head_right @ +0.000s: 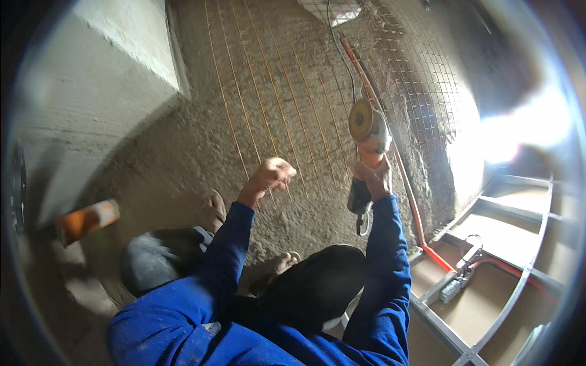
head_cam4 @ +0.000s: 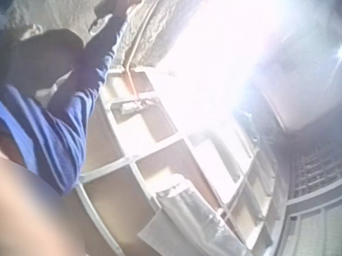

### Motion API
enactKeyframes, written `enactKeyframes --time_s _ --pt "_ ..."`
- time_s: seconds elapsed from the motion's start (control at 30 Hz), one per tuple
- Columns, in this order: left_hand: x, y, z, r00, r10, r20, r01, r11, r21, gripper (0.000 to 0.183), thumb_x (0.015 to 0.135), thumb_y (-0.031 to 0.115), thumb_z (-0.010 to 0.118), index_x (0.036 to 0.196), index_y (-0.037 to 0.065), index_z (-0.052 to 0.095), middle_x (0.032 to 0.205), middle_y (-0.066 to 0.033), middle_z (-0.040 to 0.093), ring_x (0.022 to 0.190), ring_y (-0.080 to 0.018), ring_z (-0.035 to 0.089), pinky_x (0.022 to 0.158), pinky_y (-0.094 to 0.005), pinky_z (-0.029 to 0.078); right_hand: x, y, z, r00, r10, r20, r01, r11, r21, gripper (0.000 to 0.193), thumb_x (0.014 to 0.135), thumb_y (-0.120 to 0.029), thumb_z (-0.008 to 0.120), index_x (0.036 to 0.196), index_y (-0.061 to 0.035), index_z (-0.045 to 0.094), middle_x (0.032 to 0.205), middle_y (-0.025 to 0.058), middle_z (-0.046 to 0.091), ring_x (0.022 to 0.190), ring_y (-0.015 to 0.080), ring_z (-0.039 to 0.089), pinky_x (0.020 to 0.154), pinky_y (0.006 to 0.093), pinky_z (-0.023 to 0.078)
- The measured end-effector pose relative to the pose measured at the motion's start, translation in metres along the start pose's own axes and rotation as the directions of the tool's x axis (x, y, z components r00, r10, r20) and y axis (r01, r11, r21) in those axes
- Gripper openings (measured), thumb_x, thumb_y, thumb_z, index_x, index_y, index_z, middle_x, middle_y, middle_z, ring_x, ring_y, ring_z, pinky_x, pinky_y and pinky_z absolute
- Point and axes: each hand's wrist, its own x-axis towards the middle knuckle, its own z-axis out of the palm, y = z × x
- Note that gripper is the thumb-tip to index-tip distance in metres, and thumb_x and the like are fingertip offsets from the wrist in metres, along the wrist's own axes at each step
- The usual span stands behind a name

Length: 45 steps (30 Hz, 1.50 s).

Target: The person uses an angle grinder to cut a wire mesh laid on the floor. They cut along the grid lines, remove cut pieces, and reposition the remaining mesh. The person also plugs in the grinder and adjusts the power cord during the task.

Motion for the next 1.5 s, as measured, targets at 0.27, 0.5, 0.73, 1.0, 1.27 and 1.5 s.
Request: enactKeyframes --time_s 0.27,0.5,0.73,1.0,1.27,1.5 --pt "-0.004 -0.081 -0.074 0.628 0.096 -0.772 0.115 0.970 0.215 0.068 0.087 0.048 0.065 0.128 -0.004 0.046 0.106 -0.0158 0.062 0.109 -0.0289 0.061 0.073 -0.0455 0.054 -0.013 -0.014 0.003 0.986 -0.168 -0.009 0.168 0.977 0.129 0.041 0.073 -0.021 0.077 0.108 -0.0074 0.059 0.088 -0.0008 0.060 0.073 0.0093 0.056 0.062 0.0291 0.048" --pt "-0.021 -0.105 -0.043 0.752 -0.079 -0.655 -0.268 0.870 -0.413 0.042 0.093 0.043 0.060 0.118 0.011 0.053 0.087 -0.0053 0.063 0.070 -0.0200 0.066 0.061 -0.0378 0.055 -0.018 -0.010 0.001 0.993 -0.114 -0.031 0.117 0.988 0.101 0.046 0.071 -0.016 0.072 0.112 -0.0054 0.055 0.089 0.0025 0.059 0.073 0.0125 0.056 0.064 0.0305 0.049" --pt "-0.034 -0.112 -0.029 0.824 -0.098 -0.558 -0.237 0.836 -0.496 0.028 0.091 0.036 0.065 0.100 0.012 0.054 0.078 -0.0068 0.064 0.065 -0.0214 0.066 0.053 -0.0349 0.053 -0.032 0.004 -0.005 0.992 -0.085 -0.093 0.096 0.988 0.121 0.050 0.071 -0.013 0.078 0.116 -0.0053 0.055 0.092 0.0028 0.062 0.076 0.0139 0.059 0.067 0.0309 0.051" --pt "-0.041 -0.140 -0.010 0.937 -0.235 -0.259 -0.086 0.563 -0.822 0.035 0.092 0.043 0.063 0.099 0.009 0.062 0.081 -0.0072 0.066 0.064 -0.0251 0.065 0.056 -0.0394 0.054 -0.043 0.025 -0.003 0.985 -0.031 -0.168 0.062 0.981 0.183 0.047 0.073 -0.009 0.075 0.115 -0.0059 0.055 0.089 0.0018 0.061 0.073 0.0122 0.058 0.062 0.0296 0.049" --pt "-0.037 -0.122 0.001 0.924 -0.208 -0.320 -0.197 0.458 -0.867 0.021 0.097 0.029 0.057 0.095 0.009 0.059 0.065 -0.0022 0.052 0.047 -0.0158 0.045 0.041 -0.0308 0.035 -0.043 0.030 0.016 0.973 -0.048 -0.226 0.104 0.964 0.245 0.036 0.074 -0.011 0.075 0.105 -0.0067 0.057 0.084 0.0000 0.060 0.067 0.0105 0.058 0.058 0.0284 0.049" --pt "-0.059 -0.082 0.001 0.927 -0.301 -0.223 -0.072 0.441 -0.894 0.020 0.099 0.033 0.052 0.097 0.013 0.058 0.065 0.0010 0.051 0.049 -0.0133 0.047 0.042 -0.0270 0.038 -0.069 0.038 -0.001 0.967 -0.078 -0.242 0.159 0.929 0.336 0.026 0.082 -0.012 0.073 0.104 -0.0085 0.059 0.082 -0.0015 0.063 0.067 0.0080 0.059 0.058 0.0255 0.049"
